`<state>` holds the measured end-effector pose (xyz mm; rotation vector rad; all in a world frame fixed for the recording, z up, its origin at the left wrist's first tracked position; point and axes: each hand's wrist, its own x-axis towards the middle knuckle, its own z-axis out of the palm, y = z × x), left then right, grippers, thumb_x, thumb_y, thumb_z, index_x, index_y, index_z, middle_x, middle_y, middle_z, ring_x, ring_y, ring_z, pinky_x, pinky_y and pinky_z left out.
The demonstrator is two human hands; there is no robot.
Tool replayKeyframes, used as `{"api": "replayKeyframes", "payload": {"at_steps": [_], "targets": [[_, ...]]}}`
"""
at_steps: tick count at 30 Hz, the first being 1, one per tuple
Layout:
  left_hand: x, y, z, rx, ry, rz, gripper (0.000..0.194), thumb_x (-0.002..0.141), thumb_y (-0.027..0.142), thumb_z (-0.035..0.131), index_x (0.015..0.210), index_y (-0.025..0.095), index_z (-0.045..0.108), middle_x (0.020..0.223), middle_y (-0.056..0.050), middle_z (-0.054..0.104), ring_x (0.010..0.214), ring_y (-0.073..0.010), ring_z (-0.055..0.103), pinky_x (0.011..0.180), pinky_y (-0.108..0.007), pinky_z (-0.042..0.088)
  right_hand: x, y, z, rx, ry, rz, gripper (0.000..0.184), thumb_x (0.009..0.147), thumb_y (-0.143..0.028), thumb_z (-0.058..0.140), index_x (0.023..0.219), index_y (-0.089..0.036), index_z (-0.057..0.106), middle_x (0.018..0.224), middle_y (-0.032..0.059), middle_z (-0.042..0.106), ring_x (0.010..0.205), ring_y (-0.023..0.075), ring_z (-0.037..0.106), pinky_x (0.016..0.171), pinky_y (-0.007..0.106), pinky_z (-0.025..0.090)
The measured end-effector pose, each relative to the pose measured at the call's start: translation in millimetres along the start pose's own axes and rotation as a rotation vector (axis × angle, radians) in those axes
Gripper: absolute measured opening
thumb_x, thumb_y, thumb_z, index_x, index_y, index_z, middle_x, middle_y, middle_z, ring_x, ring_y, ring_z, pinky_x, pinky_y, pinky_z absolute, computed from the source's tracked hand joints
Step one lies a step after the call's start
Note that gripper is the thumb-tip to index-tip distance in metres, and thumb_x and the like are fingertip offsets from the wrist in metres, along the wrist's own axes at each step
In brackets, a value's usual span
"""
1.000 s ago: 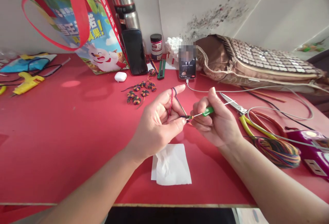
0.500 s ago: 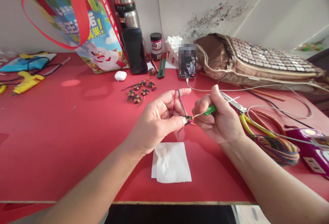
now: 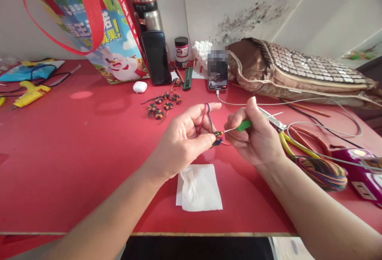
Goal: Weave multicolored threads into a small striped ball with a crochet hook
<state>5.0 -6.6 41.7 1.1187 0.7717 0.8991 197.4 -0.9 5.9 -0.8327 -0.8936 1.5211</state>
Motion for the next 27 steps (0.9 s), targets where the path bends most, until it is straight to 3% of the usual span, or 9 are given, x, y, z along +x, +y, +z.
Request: {"api": "replayKeyframes", "payload": {"at_steps": [3, 5, 9, 12, 14, 20, 27], "targets": [[1, -1, 0.1, -0.040, 0.032, -0.004, 0.060, 0.079, 0.010, 0.085, 0.137, 0.018, 0.071, 0.086, 0.005, 0.064, 0.075, -0.0087, 0.059, 0.071, -0.023, 0.052, -5, 5, 9, 0.003, 0.034, -0.074, 0.060, 0.090, -0.077, 0.081, 0.071, -0.021, 0.074, 0.045, -0.0087, 0.038, 0.038, 0.0059, 0.022, 0.037, 0.021, 0.023], [2, 0, 0.9, -0.077, 0.083, 0.006, 0.064, 0.076, 0.009, 0.088, 0.137, 0.019, 0.071, 0.087, 0.004, 0.065, 0.075, -0.0085, 0.059, 0.069, -0.022, 0.051, -12, 9, 14, -0.030, 0.067, -0.156, 0.049, 0.095, -0.067, 0.082, 0.078, -0.021, 0.078, 0.049, -0.0066, 0.048, 0.040, 0.0062, 0.028, 0.039, 0.022, 0.029], [3, -1, 2.1, -0.156, 0.151, 0.004, 0.063, 0.074, 0.012, 0.090, 0.134, 0.018, 0.073, 0.086, 0.003, 0.067, 0.072, -0.0090, 0.060, 0.065, -0.023, 0.048, -29, 11, 16, -0.345, 0.016, -0.496, 0.016, 0.107, -0.035, 0.075, 0.107, -0.024, 0.085, 0.075, 0.0002, 0.071, 0.058, 0.0107, 0.059, 0.055, 0.025, 0.051], [3, -3, 2.1, -0.177, 0.167, 0.045, 0.053, 0.080, 0.015, 0.085, 0.132, 0.019, 0.076, 0.089, 0.002, 0.070, 0.074, -0.0096, 0.060, 0.066, -0.024, 0.047, -35, 9, 15, -0.630, -0.101, -0.736, 0.026, 0.106, -0.013, 0.067, 0.123, -0.023, 0.083, 0.091, 0.0047, 0.079, 0.073, 0.0146, 0.072, 0.064, 0.029, 0.057], [2, -4, 2.9, -0.191, 0.168, 0.069, 0.052, 0.082, 0.015, 0.083, 0.134, 0.021, 0.075, 0.090, 0.002, 0.070, 0.075, -0.0104, 0.061, 0.066, -0.024, 0.048, -36, 9, 15, -0.703, -0.142, -0.818, 0.035, 0.104, -0.006, 0.064, 0.130, -0.022, 0.080, 0.093, 0.0054, 0.080, 0.076, 0.0158, 0.074, 0.065, 0.029, 0.058], [-1, -1, 7.6, -0.151, 0.201, 0.073, 0.070, 0.078, 0.016, 0.090, 0.145, 0.023, 0.069, 0.084, 0.005, 0.064, 0.071, -0.0100, 0.060, 0.065, -0.024, 0.048, -33, 14, 15, -0.718, -0.038, -0.783, 0.035, 0.106, -0.008, 0.063, 0.133, -0.024, 0.078, 0.099, 0.0048, 0.080, 0.075, 0.0145, 0.073, 0.066, 0.029, 0.061], [-1, 1, 6.4, -0.129, 0.186, 0.059, 0.094, 0.070, 0.010, 0.092, 0.157, 0.021, 0.058, 0.080, 0.007, 0.060, 0.071, -0.0104, 0.057, 0.067, -0.025, 0.051, -30, 10, 14, -0.768, -0.146, -0.781, 0.030, 0.106, -0.008, 0.062, 0.127, -0.023, 0.077, 0.097, 0.0037, 0.081, 0.075, 0.0137, 0.075, 0.067, 0.026, 0.061]]}}
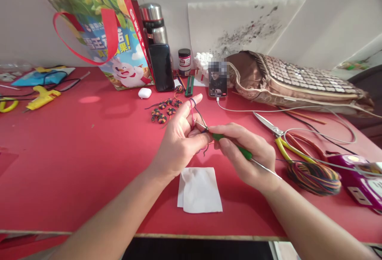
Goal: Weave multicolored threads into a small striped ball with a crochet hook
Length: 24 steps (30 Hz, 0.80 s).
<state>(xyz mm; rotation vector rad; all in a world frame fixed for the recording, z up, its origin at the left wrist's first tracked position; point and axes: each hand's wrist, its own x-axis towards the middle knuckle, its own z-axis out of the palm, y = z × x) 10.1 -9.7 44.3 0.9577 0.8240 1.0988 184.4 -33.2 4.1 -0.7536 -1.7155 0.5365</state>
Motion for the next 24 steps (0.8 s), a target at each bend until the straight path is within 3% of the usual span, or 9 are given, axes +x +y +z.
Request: {"api": "replayKeyframes", "payload": {"at_steps": [3, 6, 10, 13, 15, 19, 24], "targets": [[-1, -3, 1.8, 0.066, 0.011, -0.007, 0.101, 0.074, 0.007, 0.087, 0.165, 0.021, 0.047, 0.075, 0.009, 0.058, 0.067, -0.0109, 0.055, 0.066, -0.027, 0.050, -1, 1, 4, -0.120, -0.014, -0.065, 0.035, 0.106, -0.004, 0.060, 0.132, -0.022, 0.073, 0.097, 0.0033, 0.082, 0.076, 0.0134, 0.075, 0.071, 0.026, 0.063], [-2, -6, 4.1, 0.110, 0.008, 0.047, 0.098, 0.080, 0.004, 0.080, 0.168, 0.022, 0.042, 0.071, 0.010, 0.054, 0.060, -0.0102, 0.048, 0.061, -0.028, 0.047, -6, 3, 11, -0.207, 0.045, -0.075, 0.040, 0.106, -0.003, 0.058, 0.140, -0.023, 0.066, 0.087, -0.0004, 0.077, 0.068, 0.0121, 0.070, 0.066, 0.023, 0.061], [-1, -7, 3.8, 0.101, -0.062, 0.073, 0.092, 0.083, 0.004, 0.077, 0.166, 0.026, 0.045, 0.073, 0.009, 0.054, 0.058, -0.0094, 0.047, 0.059, -0.027, 0.047, -10, 4, 16, -0.307, 0.072, -0.070, 0.042, 0.109, -0.009, 0.058, 0.149, -0.021, 0.061, 0.092, 0.0031, 0.076, 0.072, 0.0155, 0.070, 0.067, 0.028, 0.061], [0, -3, 1.8, 0.092, -0.053, 0.073, 0.091, 0.080, 0.007, 0.083, 0.162, 0.026, 0.052, 0.075, 0.009, 0.054, 0.061, -0.0092, 0.045, 0.059, -0.027, 0.046, -8, 5, 14, -0.367, 0.028, -0.070, 0.035, 0.110, -0.017, 0.060, 0.145, -0.018, 0.065, 0.100, 0.0094, 0.077, 0.080, 0.0204, 0.073, 0.072, 0.034, 0.063], [0, 0, 0.3, 0.088, -0.038, 0.074, 0.091, 0.078, 0.008, 0.087, 0.161, 0.027, 0.055, 0.074, 0.008, 0.053, 0.061, -0.0095, 0.043, 0.059, -0.027, 0.045, -7, 6, 12, -0.372, 0.042, -0.085, 0.031, 0.110, -0.019, 0.062, 0.141, -0.018, 0.067, 0.095, 0.0083, 0.075, 0.076, 0.0206, 0.069, 0.068, 0.034, 0.060], [2, 1, -4.1, 0.014, -0.082, 0.001, 0.102, 0.072, 0.009, 0.093, 0.165, 0.026, 0.053, 0.078, 0.007, 0.060, 0.065, -0.0098, 0.052, 0.060, -0.025, 0.046, -7, 7, 9, -0.306, 0.065, -0.189, 0.036, 0.108, -0.013, 0.062, 0.143, -0.021, 0.065, 0.094, 0.0068, 0.076, 0.072, 0.0197, 0.067, 0.063, 0.032, 0.057], [6, -2, -10.7, -0.118, -0.100, -0.142, 0.115, 0.066, 0.016, 0.099, 0.169, 0.019, 0.047, 0.081, 0.006, 0.062, 0.062, -0.0079, 0.051, 0.053, -0.022, 0.035, -7, 6, 12, -0.328, 0.061, -0.274, 0.045, 0.106, -0.007, 0.059, 0.149, -0.020, 0.062, 0.102, 0.0107, 0.080, 0.084, 0.0220, 0.073, 0.072, 0.034, 0.063]]}}
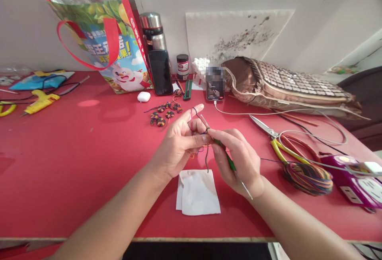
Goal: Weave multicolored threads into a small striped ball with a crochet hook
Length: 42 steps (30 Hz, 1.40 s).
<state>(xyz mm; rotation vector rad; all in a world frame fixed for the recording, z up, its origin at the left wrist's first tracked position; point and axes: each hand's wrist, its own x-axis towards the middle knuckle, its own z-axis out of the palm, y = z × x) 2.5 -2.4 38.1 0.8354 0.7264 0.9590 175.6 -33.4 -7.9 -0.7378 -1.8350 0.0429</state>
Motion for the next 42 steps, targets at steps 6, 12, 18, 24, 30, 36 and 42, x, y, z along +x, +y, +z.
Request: {"api": "replayKeyframes", "payload": {"at_steps": [6, 12, 18, 24, 30, 36, 42], "targets": [[-1, -4, 0.5, 0.127, -0.052, 0.099, 0.101, 0.073, 0.007, 0.093, 0.164, 0.028, 0.056, 0.080, 0.007, 0.058, 0.067, -0.0090, 0.053, 0.066, -0.024, 0.050, 0, 1, -2, 0.057, -0.036, 0.092, 0.037, 0.108, -0.011, 0.060, 0.142, -0.025, 0.066, 0.101, 0.0058, 0.082, 0.073, 0.0176, 0.072, 0.067, 0.030, 0.061], [-1, -10, 9.2, 0.153, 0.003, 0.222, 0.087, 0.084, 0.010, 0.086, 0.164, 0.031, 0.056, 0.077, 0.008, 0.055, 0.061, -0.0093, 0.049, 0.057, -0.026, 0.045, -8, -4, 11, -0.088, 0.020, 0.176, 0.058, 0.112, -0.014, 0.054, 0.170, -0.022, 0.046, 0.119, 0.0143, 0.081, 0.089, 0.0234, 0.077, 0.080, 0.040, 0.068], [2, -3, 4.0, 0.011, -0.112, 0.100, 0.092, 0.078, 0.017, 0.096, 0.162, 0.024, 0.059, 0.081, 0.006, 0.059, 0.062, -0.0077, 0.052, 0.051, -0.022, 0.036, -11, -4, 8, -0.005, 0.074, 0.098, 0.064, 0.113, -0.020, 0.058, 0.175, -0.031, 0.045, 0.124, 0.0136, 0.079, 0.083, 0.0231, 0.070, 0.073, 0.039, 0.066], [-1, 6, -3.7, 0.008, -0.158, 0.075, 0.094, 0.079, 0.015, 0.093, 0.164, 0.026, 0.055, 0.083, 0.005, 0.062, 0.065, -0.0121, 0.065, 0.052, -0.023, 0.045, -2, -14, 8, 0.661, 0.146, 0.556, 0.033, 0.113, -0.041, 0.063, 0.140, -0.029, 0.078, 0.080, 0.0012, 0.069, 0.067, 0.0173, 0.065, 0.061, 0.033, 0.060], [-5, 10, -4.4, 0.085, -0.202, 0.134, 0.073, 0.081, 0.010, 0.091, 0.148, 0.025, 0.069, 0.084, 0.005, 0.059, 0.074, -0.0116, 0.066, 0.071, -0.026, 0.057, 16, -8, 7, 1.403, 0.055, 0.899, 0.027, 0.106, -0.048, 0.072, 0.104, -0.027, 0.088, 0.058, -0.0085, 0.046, 0.040, 0.0066, 0.028, 0.039, 0.021, 0.040], [-10, 10, -1.4, 0.185, -0.273, 0.101, 0.069, 0.090, 0.014, 0.083, 0.155, 0.027, 0.064, 0.085, 0.003, 0.059, 0.075, -0.0133, 0.058, 0.068, -0.027, 0.051, 10, 11, 0, 1.539, -0.085, 1.072, 0.037, 0.099, -0.056, 0.077, 0.084, -0.023, 0.085, 0.044, -0.0138, 0.026, 0.033, 0.0053, 0.012, 0.028, 0.016, 0.027], [-13, 11, 0.3, 0.301, -0.329, 0.050, 0.077, 0.091, 0.018, 0.078, 0.165, 0.027, 0.056, 0.087, 0.002, 0.054, 0.066, -0.0107, 0.044, 0.064, -0.029, 0.042, 8, 24, -8, 1.533, -0.166, 1.075, 0.042, 0.101, -0.056, 0.076, 0.080, -0.020, 0.084, 0.041, -0.0132, 0.029, 0.030, 0.0033, 0.009, 0.027, 0.014, 0.021]]}}
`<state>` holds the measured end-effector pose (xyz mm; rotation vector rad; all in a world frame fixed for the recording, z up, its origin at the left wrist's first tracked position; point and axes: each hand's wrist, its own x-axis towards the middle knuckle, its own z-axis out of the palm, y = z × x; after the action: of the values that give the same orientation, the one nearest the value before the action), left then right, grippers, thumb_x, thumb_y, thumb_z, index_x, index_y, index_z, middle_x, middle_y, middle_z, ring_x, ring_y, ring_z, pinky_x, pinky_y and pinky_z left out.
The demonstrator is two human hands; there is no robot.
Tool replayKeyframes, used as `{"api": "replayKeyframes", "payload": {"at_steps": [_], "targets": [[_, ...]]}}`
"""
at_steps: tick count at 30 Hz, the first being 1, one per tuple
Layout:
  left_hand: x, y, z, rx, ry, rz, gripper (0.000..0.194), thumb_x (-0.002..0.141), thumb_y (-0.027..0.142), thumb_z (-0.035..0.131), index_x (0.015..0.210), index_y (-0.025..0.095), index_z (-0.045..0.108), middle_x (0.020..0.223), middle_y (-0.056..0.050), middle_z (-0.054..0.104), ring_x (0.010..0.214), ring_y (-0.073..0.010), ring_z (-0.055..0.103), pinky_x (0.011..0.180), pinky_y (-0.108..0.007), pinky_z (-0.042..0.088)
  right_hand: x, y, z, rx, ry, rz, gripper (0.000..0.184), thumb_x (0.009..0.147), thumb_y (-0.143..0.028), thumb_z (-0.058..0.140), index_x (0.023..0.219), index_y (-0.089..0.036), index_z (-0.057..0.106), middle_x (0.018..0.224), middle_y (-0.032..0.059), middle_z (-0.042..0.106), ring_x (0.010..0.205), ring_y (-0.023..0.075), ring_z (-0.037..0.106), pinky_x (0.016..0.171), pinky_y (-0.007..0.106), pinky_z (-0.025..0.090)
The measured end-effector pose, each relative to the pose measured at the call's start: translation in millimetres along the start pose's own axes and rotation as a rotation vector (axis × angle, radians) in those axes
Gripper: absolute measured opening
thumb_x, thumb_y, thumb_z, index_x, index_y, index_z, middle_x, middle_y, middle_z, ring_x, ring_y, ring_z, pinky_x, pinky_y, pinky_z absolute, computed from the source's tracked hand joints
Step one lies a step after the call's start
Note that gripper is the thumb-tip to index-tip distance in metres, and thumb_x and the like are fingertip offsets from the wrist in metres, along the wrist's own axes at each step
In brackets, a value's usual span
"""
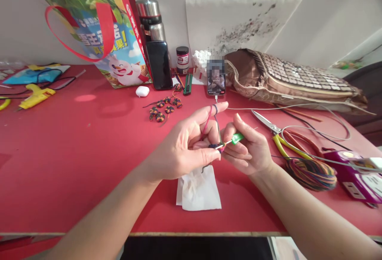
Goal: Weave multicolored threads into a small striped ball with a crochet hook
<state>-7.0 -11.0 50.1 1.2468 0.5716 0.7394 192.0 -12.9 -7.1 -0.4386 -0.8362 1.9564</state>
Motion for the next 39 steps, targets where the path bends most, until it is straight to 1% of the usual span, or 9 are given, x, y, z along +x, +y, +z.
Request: {"api": "replayKeyframes", "payload": {"at_steps": [7, 13, 17, 19, 21, 24, 29, 34, 39], "targets": [[0, -1, 1.6, 0.093, -0.052, 0.001, 0.081, 0.086, 0.015, 0.076, 0.164, 0.024, 0.057, 0.086, 0.004, 0.049, 0.065, -0.0091, 0.035, 0.059, -0.027, 0.036, -4, -10, -7, -0.113, -0.037, 0.006, 0.046, 0.103, -0.055, 0.074, 0.080, -0.017, 0.086, 0.039, -0.0122, 0.030, 0.029, 0.0024, 0.008, 0.028, 0.015, 0.021], [2, 0, 2.8, 0.104, -0.079, 0.003, 0.081, 0.082, 0.012, 0.076, 0.161, 0.021, 0.058, 0.084, 0.004, 0.048, 0.065, -0.0088, 0.033, 0.058, -0.027, 0.034, -5, -16, -12, -0.199, -0.054, 0.015, 0.050, 0.102, -0.059, 0.074, 0.079, -0.016, 0.084, 0.039, -0.0116, 0.032, 0.028, 0.0027, 0.012, 0.028, 0.016, 0.022], [4, -3, -0.3, 0.110, -0.077, 0.017, 0.071, 0.086, 0.015, 0.074, 0.155, 0.022, 0.062, 0.085, 0.005, 0.048, 0.063, -0.0084, 0.035, 0.060, -0.028, 0.036, -5, -17, -11, -0.194, -0.042, -0.027, 0.048, 0.105, -0.055, 0.072, 0.081, -0.016, 0.085, 0.040, -0.0114, 0.033, 0.029, 0.0025, 0.009, 0.029, 0.016, 0.018], [5, -5, -3.0, 0.122, -0.108, 0.055, 0.059, 0.088, 0.015, 0.073, 0.146, 0.022, 0.067, 0.084, 0.005, 0.049, 0.062, -0.0077, 0.036, 0.062, -0.028, 0.038, -6, -18, -11, -0.184, -0.037, -0.038, 0.047, 0.104, -0.054, 0.073, 0.080, -0.015, 0.086, 0.040, -0.0112, 0.034, 0.030, 0.0022, 0.009, 0.029, 0.016, 0.018], [5, -7, -5.7, 0.121, -0.133, 0.096, 0.057, 0.087, 0.015, 0.075, 0.144, 0.021, 0.068, 0.083, 0.006, 0.049, 0.061, -0.0068, 0.035, 0.064, -0.028, 0.041, -6, -19, -10, -0.185, -0.020, -0.038, 0.045, 0.102, -0.053, 0.076, 0.080, -0.015, 0.086, 0.041, -0.0109, 0.034, 0.031, 0.0019, 0.010, 0.030, 0.015, 0.018], [5, -9, -9.1, 0.121, -0.091, 0.064, 0.065, 0.088, 0.016, 0.074, 0.151, 0.021, 0.061, 0.086, 0.006, 0.049, 0.063, -0.0070, 0.038, 0.065, -0.028, 0.043, -6, -21, -9, -0.208, 0.036, -0.035, 0.045, 0.098, -0.054, 0.082, 0.078, -0.013, 0.086, 0.041, -0.0096, 0.037, 0.032, 0.0018, 0.013, 0.030, 0.015, 0.018], [6, -9, -11.2, 0.150, -0.089, 0.086, 0.054, 0.092, 0.018, 0.072, 0.145, 0.020, 0.062, 0.083, 0.004, 0.053, 0.065, -0.0088, 0.046, 0.063, -0.028, 0.041, -6, -25, -5, -0.288, 0.123, -0.063, 0.051, 0.091, -0.060, 0.087, 0.072, -0.013, 0.083, 0.040, -0.0087, 0.037, 0.033, 0.0020, 0.014, 0.031, 0.017, 0.019], [8, -6, -8.5, 0.163, -0.012, 0.070, 0.070, 0.088, 0.014, 0.073, 0.155, 0.016, 0.055, 0.084, 0.005, 0.054, 0.064, -0.0091, 0.046, 0.061, -0.029, 0.037, -8, -25, -1, -0.360, 0.232, -0.113, 0.054, 0.087, -0.066, 0.089, 0.071, -0.015, 0.082, 0.039, -0.0075, 0.039, 0.033, 0.0038, 0.021, 0.033, 0.019, 0.021], [9, -5, -8.7, 0.190, 0.067, 0.073, 0.071, 0.086, 0.013, 0.073, 0.155, 0.017, 0.057, 0.082, 0.005, 0.054, 0.070, -0.0117, 0.050, 0.064, -0.030, 0.036, -8, -22, 1, -0.398, 0.303, -0.180, 0.053, 0.088, -0.066, 0.088, 0.074, -0.015, 0.083, 0.040, -0.0059, 0.044, 0.033, 0.0042, 0.021, 0.033, 0.020, 0.018]]}}
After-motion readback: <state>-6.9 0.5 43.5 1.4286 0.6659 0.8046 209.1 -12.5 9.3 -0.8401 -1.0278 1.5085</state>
